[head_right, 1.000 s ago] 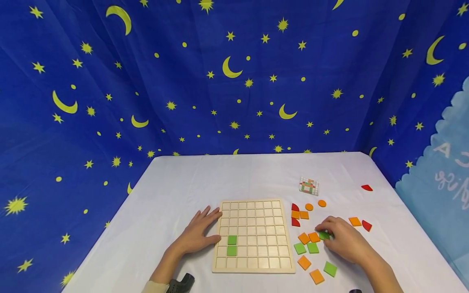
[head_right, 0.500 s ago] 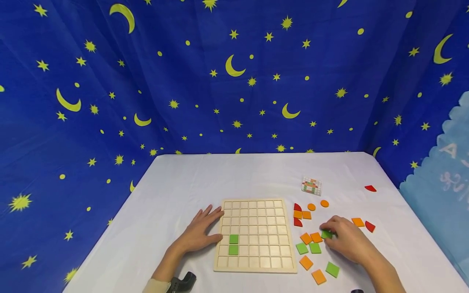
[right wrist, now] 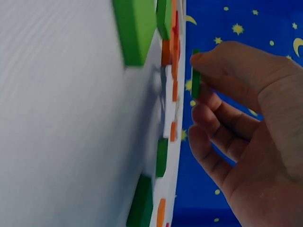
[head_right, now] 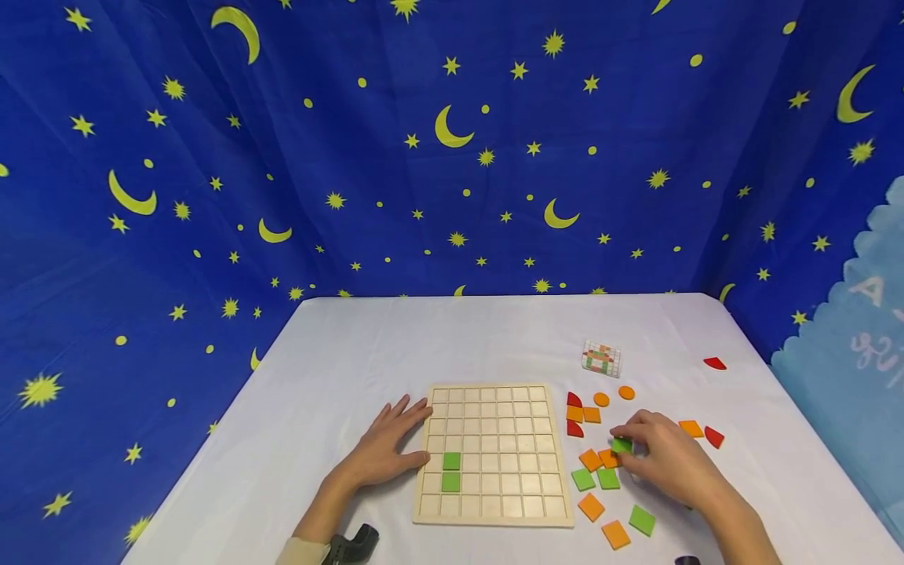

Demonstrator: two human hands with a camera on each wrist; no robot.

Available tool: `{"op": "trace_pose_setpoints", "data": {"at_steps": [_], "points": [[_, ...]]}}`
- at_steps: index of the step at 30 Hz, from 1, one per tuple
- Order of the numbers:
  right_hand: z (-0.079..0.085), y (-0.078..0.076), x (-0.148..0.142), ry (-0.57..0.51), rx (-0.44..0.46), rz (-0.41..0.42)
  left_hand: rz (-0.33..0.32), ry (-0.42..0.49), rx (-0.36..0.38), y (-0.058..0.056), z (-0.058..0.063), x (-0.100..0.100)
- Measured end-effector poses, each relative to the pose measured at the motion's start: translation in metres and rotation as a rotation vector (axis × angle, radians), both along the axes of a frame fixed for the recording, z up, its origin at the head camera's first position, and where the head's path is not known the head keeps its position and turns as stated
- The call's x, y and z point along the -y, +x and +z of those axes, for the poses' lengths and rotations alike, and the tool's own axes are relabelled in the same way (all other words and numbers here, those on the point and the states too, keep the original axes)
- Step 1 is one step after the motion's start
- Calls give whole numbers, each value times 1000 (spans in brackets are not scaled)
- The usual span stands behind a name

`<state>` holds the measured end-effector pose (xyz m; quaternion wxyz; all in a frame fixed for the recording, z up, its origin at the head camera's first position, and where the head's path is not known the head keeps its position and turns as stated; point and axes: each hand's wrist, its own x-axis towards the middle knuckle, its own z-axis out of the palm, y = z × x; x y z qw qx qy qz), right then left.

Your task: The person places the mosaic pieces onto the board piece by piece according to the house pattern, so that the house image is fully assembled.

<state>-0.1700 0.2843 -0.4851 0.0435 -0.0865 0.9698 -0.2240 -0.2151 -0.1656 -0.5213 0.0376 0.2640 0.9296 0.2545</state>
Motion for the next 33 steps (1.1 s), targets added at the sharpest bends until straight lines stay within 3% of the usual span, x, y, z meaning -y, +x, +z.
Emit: {"op": "trace_pose_setpoints", "data": {"at_steps": [10, 24, 28, 33], "points": [[8, -1, 33, -79, -92, 129, 14, -18, 8, -1, 2, -1], [-3, -2, 79, -198, -150, 362, 29, -14, 26, 1, 0, -1], [-5, -2, 95, -181, -194, 411, 25, -16, 22, 0, 1, -2], [-5, -3, 112, -169, -186, 449, 24, -13, 18, 0, 1, -1]]}}
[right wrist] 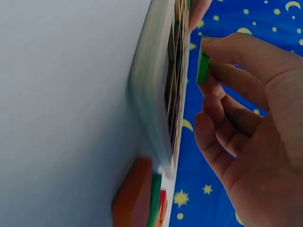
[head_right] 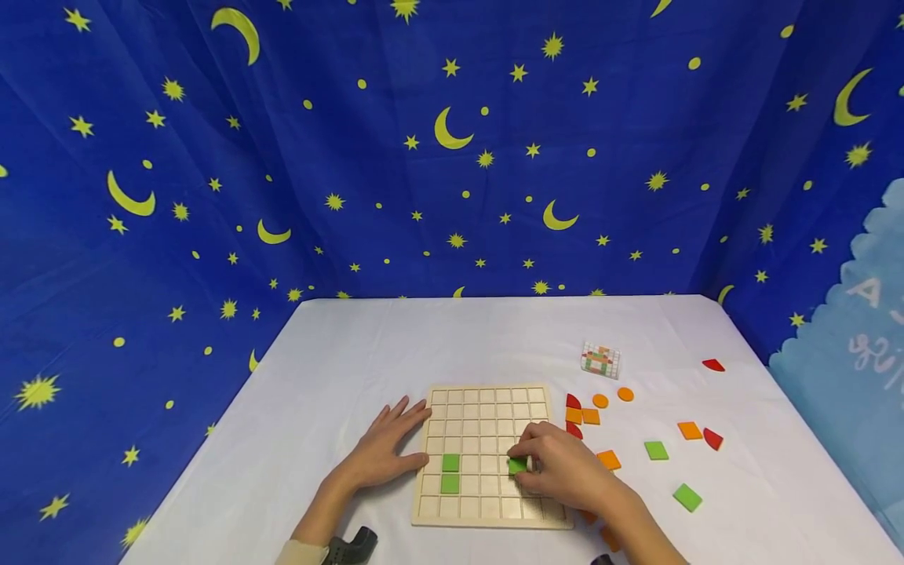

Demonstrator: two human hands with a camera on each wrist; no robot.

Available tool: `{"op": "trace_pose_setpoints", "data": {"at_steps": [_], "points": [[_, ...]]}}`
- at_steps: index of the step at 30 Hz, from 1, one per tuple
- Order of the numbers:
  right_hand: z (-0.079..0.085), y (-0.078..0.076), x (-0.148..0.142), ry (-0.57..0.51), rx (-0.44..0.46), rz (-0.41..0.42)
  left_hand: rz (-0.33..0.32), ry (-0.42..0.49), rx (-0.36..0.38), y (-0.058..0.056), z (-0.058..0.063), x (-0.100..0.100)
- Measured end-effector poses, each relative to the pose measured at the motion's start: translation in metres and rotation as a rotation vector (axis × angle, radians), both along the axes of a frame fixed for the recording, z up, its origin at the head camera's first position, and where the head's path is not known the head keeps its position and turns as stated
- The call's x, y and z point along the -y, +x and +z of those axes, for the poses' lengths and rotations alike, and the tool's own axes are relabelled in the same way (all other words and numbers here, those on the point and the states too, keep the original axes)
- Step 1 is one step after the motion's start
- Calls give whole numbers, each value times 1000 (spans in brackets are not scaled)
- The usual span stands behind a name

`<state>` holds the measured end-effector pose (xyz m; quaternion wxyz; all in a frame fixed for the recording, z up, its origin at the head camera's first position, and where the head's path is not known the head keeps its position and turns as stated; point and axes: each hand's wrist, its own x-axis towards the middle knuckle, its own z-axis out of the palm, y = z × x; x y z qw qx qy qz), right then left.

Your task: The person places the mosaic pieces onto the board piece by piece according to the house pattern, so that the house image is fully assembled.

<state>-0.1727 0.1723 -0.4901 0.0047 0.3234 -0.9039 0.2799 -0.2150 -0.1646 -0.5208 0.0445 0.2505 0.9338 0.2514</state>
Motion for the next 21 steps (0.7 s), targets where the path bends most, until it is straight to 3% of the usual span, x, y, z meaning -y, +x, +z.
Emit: {"op": "trace_pose_setpoints", "data": {"at_steps": [21], "points": [[2, 4, 63, 15, -35, 171, -21, -8, -20, -1, -1, 1]]}}
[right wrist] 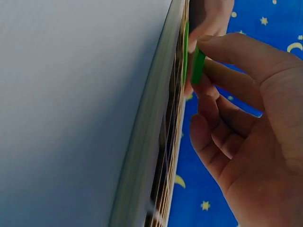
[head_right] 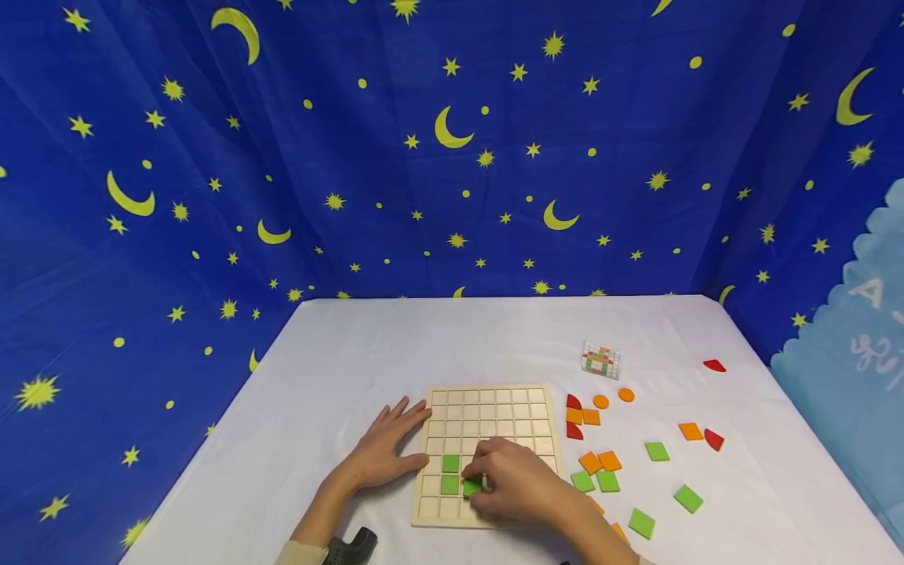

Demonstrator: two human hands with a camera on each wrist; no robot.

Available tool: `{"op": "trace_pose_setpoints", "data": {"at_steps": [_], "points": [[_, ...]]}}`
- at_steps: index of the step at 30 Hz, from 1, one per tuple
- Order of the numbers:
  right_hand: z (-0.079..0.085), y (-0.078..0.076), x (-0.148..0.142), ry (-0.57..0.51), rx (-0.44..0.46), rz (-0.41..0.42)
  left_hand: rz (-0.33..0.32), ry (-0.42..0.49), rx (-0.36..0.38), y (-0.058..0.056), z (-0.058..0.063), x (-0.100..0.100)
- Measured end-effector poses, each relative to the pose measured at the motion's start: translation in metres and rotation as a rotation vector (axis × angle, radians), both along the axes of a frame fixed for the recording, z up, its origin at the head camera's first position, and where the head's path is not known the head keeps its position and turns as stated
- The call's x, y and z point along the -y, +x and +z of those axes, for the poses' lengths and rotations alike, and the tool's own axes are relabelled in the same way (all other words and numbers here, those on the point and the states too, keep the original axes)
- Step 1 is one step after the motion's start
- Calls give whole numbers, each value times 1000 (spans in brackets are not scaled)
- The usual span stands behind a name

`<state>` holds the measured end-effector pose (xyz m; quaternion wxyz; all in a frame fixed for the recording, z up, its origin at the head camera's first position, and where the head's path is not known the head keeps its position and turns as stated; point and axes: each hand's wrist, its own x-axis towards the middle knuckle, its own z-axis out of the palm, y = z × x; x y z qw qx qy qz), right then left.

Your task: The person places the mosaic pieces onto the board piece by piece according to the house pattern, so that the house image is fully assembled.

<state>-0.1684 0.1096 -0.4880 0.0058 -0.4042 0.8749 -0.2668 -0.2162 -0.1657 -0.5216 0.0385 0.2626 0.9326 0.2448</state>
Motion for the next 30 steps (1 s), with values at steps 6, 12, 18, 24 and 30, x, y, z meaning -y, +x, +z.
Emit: {"op": "trace_pose_setpoints", "data": {"at_steps": [6, 12, 18, 24, 30], "points": [[-1, 5, 19, 10, -28, 57, 13, -23, 16, 1, 1, 0], [-1, 8, 31, 22, -51, 98, 9, -12, 18, 1, 0, 0], [-5, 10, 35, 36, -69, 112, 12, -15, 20, 1, 1, 0], [-5, 12, 35, 52, -51, 106, 15, -4, 27, 2, 3, -1], [-6, 12, 33, 62, -24, 91, 6, 13, 31, 4, 6, 0]]}}
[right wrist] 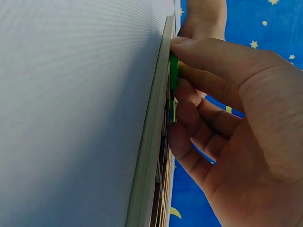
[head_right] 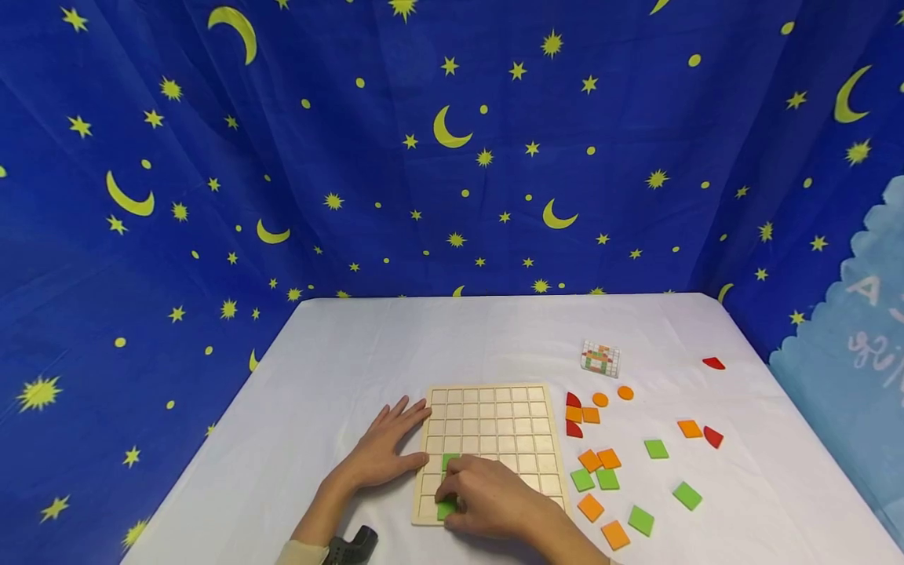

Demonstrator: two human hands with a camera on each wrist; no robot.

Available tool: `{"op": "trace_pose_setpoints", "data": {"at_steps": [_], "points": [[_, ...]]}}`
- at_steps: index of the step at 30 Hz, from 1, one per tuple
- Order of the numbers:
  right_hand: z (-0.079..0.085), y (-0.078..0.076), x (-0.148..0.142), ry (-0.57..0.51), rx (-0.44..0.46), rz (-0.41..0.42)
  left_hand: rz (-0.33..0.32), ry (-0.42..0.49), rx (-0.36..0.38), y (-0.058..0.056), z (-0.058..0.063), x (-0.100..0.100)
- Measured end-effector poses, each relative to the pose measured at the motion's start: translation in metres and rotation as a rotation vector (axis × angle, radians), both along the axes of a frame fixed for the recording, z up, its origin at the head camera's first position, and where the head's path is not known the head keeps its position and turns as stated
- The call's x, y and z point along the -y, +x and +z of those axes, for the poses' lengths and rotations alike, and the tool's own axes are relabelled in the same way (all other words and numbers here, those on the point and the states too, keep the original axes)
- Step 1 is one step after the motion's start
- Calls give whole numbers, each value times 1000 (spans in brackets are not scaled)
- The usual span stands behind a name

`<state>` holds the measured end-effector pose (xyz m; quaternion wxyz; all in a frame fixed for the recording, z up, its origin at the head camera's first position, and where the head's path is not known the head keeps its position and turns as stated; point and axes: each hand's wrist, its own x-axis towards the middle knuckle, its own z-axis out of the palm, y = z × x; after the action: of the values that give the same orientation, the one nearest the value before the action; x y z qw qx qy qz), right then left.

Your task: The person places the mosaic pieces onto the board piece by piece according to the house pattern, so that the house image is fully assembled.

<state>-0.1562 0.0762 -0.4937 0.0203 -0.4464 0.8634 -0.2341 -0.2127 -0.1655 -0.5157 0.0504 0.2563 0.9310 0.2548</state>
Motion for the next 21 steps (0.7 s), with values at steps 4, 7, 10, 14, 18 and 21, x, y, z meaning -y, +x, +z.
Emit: {"op": "trace_pose_setpoints", "data": {"at_steps": [4, 7, 10, 14, 18, 21], "points": [[0, 0, -1, 3, 33, -13, -1, -13, -6, 0, 0, 0], [0, -1, -2, -10, 33, -14, 2, -21, -11, -1, -1, -1], [0, -1, -3, -20, 43, -15, 0, -19, -15, -1, -2, -1], [-1, -2, -4, -26, 67, -18, -1, -25, -20, -2, -3, 0], [-1, -3, -4, -35, 56, -14, 7, -36, -15, -3, -5, 1], [0, -3, -5, -36, 44, -10, 9, -35, -13, -3, -5, 0]]}}
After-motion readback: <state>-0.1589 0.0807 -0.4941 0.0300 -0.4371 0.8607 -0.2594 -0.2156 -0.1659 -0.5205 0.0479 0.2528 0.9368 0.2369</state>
